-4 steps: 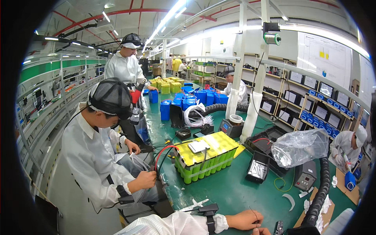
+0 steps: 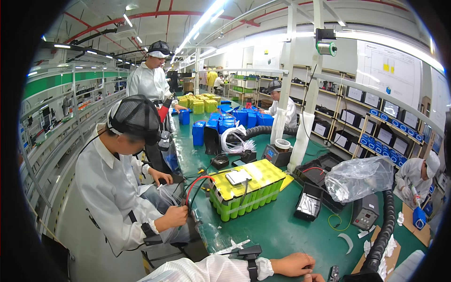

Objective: Crimping wires and assembling battery packs on an industrial workbench.

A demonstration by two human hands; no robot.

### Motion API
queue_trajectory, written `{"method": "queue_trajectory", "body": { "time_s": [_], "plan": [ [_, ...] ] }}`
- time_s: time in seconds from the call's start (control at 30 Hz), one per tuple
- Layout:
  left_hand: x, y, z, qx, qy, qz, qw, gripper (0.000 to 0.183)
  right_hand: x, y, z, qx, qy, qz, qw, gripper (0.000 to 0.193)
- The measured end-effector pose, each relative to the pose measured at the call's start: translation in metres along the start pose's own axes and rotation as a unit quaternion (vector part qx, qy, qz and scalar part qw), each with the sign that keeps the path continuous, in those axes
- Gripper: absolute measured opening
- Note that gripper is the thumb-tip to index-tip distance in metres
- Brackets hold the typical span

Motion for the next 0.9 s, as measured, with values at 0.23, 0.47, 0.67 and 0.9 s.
{"method": "queue_trajectory", "body": {
  "time_s": [0.23, 0.47, 0.67, 0.9],
  "plan": [
    [0.007, 0.005, 0.0, -0.035, 0.003, -0.024, 0.999, 0.035, -0.014, 0.013, -0.016, -0.128, -0.07, 0.056, 0.988, 0.014],
    [-0.007, 0.003, -0.031, -0.127, -0.016, -0.042, 0.991, 0.03, -0.003, 0.021, 0.0, -0.133, -0.027, 0.02, 0.991, 0.025],
    [0.029, 0.002, -0.012, -0.08, -0.041, 0.021, 0.996, 0.031, -0.022, 0.032, 0.011, -0.082, 0.076, -0.053, 0.992, 0.02],
    [0.029, 0.002, -0.021, -0.109, -0.055, -0.082, 0.989, 0.02, -0.023, 0.033, 0.029, -0.053, 0.081, -0.048, 0.994, 0.022]
  ]
}}
Point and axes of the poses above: each hand's wrist, its own y-axis towards the middle knuckle, its own z-axis out of the palm, x = y × z, the point moved 7 cm from there along y, towards the middle knuckle, and after that the axes turned 7 degrees about -y, right-handed, at the moved point
